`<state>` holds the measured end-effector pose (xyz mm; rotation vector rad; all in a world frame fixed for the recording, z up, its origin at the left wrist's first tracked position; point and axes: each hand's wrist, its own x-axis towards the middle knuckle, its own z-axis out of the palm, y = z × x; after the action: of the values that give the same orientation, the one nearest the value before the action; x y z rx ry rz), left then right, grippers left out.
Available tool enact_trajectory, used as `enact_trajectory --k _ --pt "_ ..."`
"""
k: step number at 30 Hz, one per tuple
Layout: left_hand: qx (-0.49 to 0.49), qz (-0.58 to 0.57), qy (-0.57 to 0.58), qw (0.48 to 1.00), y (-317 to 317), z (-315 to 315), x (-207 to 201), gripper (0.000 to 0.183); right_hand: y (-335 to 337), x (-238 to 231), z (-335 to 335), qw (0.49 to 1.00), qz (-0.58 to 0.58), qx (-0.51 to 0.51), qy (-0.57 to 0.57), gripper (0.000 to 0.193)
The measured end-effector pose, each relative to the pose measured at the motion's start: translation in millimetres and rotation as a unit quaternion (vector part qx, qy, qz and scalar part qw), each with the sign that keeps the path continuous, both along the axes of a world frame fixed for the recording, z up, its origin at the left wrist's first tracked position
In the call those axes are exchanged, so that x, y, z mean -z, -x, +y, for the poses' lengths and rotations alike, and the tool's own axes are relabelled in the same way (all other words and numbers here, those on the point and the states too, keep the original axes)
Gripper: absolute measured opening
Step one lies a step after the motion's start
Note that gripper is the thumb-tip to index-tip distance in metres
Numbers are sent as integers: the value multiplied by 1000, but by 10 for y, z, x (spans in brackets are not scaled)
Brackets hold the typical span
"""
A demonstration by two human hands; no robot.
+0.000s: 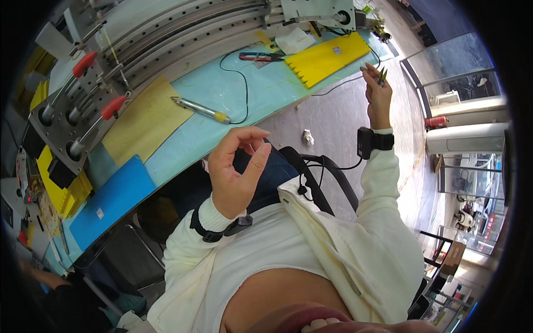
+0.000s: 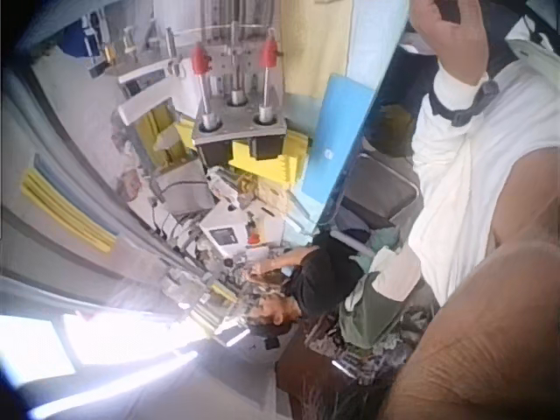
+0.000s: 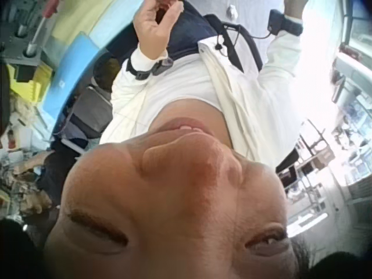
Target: The person manipulates small wires and components at a workbench, using pliers to trim and adjust connections. They repeatedly handle tiny parts and tools, positioning items on the bench and making fine adjustments.
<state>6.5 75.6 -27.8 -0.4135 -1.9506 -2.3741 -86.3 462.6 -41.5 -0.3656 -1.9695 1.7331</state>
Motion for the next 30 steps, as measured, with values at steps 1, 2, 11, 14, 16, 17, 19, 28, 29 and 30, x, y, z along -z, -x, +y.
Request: enact_trajectory --k 1,2,11,14,16,17,19,28,29,30 --pt "3 2 18 1000 26 55 -3 18 27 44 54 999 -4 33 -12 32" --pt "12 5 37 999 59 118 -11 18 15 77 99 998 -11 49 -43 32" --pt "-15 243 335 910 596 984 74 24 211 364 75 952 15 25 -305 34" --pt "-32 293 431 853 759 1252 233 33 300 429 33 932 5 49 -358 36" --pt "-54 311 465 827 827 1390 341 39 354 471 10 909 41 62 -409 38" --pt "-65 317 484 813 851 1450 389 42 369 487 5 895 23 82 -437 40" --pt "-36 291 508 810 856 1525 449 47 362 488 -2 859 37 102 -501 45" --pt "4 274 565 778 927 1484 399 48 537 110 -104 851 -146 123 -490 74" --pt "22 270 567 778 932 1475 406 48 564 77 -75 862 -161 107 -469 77" --pt "8 283 568 773 935 1470 419 48 585 55 -39 868 -146 78 -468 79"
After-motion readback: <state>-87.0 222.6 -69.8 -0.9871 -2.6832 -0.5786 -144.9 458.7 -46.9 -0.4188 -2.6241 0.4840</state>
